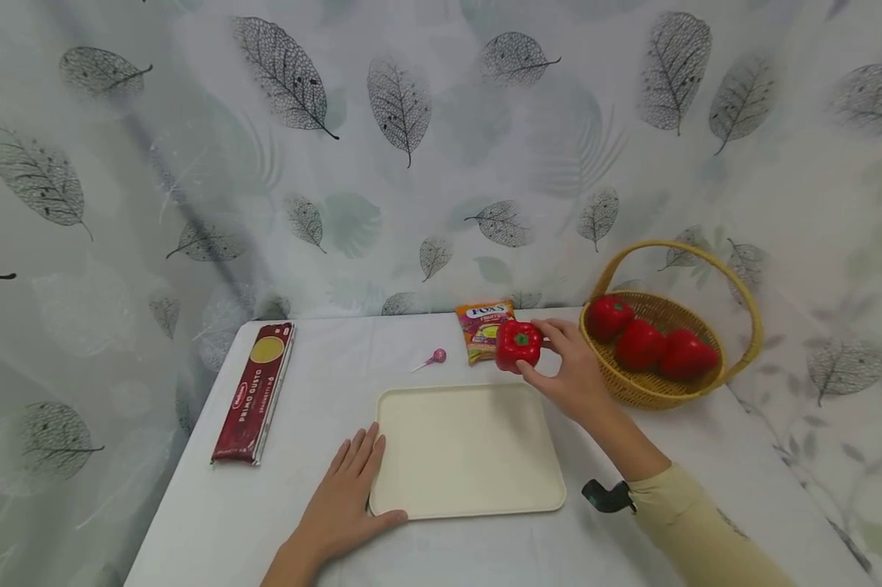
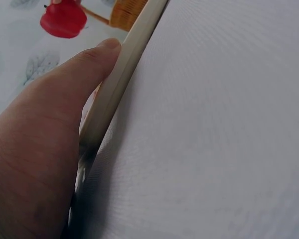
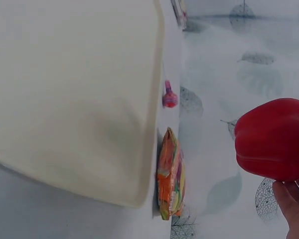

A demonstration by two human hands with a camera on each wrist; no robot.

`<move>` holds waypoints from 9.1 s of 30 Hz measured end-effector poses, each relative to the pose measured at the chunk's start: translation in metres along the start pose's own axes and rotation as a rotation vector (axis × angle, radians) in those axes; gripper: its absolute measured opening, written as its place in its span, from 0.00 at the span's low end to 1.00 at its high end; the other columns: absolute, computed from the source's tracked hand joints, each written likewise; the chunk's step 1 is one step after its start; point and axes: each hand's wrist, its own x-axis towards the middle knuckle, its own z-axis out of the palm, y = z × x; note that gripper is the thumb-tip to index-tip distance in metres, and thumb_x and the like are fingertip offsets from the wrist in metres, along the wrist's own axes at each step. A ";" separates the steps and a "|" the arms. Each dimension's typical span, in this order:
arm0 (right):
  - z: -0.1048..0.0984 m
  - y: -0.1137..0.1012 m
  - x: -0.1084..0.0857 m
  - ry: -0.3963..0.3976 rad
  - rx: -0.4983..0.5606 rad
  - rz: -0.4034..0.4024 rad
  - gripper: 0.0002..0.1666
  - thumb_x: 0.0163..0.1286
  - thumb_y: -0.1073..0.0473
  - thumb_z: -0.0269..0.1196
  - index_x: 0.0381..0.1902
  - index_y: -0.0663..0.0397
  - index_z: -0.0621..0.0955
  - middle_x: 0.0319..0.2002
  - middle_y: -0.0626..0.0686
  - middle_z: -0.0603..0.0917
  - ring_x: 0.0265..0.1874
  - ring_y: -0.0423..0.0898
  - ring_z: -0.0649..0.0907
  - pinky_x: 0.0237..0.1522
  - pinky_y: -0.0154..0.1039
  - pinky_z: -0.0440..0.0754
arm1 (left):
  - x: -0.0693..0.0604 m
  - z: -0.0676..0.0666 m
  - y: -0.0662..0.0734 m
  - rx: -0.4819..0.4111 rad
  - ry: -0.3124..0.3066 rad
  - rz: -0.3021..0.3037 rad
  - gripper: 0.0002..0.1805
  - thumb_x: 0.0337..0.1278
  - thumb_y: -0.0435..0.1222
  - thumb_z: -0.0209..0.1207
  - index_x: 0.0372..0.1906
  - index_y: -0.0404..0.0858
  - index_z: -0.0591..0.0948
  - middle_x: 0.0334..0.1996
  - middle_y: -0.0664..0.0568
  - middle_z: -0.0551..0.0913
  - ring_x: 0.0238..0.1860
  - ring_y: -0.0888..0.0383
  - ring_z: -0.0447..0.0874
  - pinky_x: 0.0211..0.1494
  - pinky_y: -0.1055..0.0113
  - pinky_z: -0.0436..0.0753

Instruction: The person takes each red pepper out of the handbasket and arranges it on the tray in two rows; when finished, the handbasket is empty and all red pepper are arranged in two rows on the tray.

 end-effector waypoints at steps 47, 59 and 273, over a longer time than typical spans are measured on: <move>0.099 -0.048 -0.005 -0.196 0.118 -0.009 0.39 0.64 0.52 0.82 0.70 0.51 0.80 0.64 0.53 0.81 0.62 0.51 0.81 0.52 0.49 0.91 | 0.003 0.002 0.002 0.024 0.006 -0.021 0.68 0.56 0.79 0.58 0.85 0.32 0.63 0.86 0.44 0.57 0.85 0.44 0.55 0.85 0.46 0.57; 0.131 -0.058 -0.010 -0.268 0.173 -0.010 0.38 0.66 0.51 0.80 0.70 0.56 0.80 0.66 0.56 0.80 0.60 0.53 0.83 0.58 0.56 0.89 | 0.000 0.006 -0.002 0.018 -0.010 -0.029 0.68 0.56 0.80 0.58 0.87 0.34 0.59 0.88 0.46 0.53 0.87 0.47 0.50 0.87 0.52 0.49; -0.084 0.139 -0.016 0.033 -0.238 0.410 0.35 0.76 0.59 0.63 0.74 0.74 0.70 0.68 0.78 0.71 0.71 0.78 0.65 0.73 0.77 0.61 | 0.001 0.003 0.000 0.006 -0.009 -0.045 0.67 0.56 0.80 0.57 0.86 0.34 0.62 0.87 0.44 0.57 0.86 0.45 0.51 0.88 0.56 0.45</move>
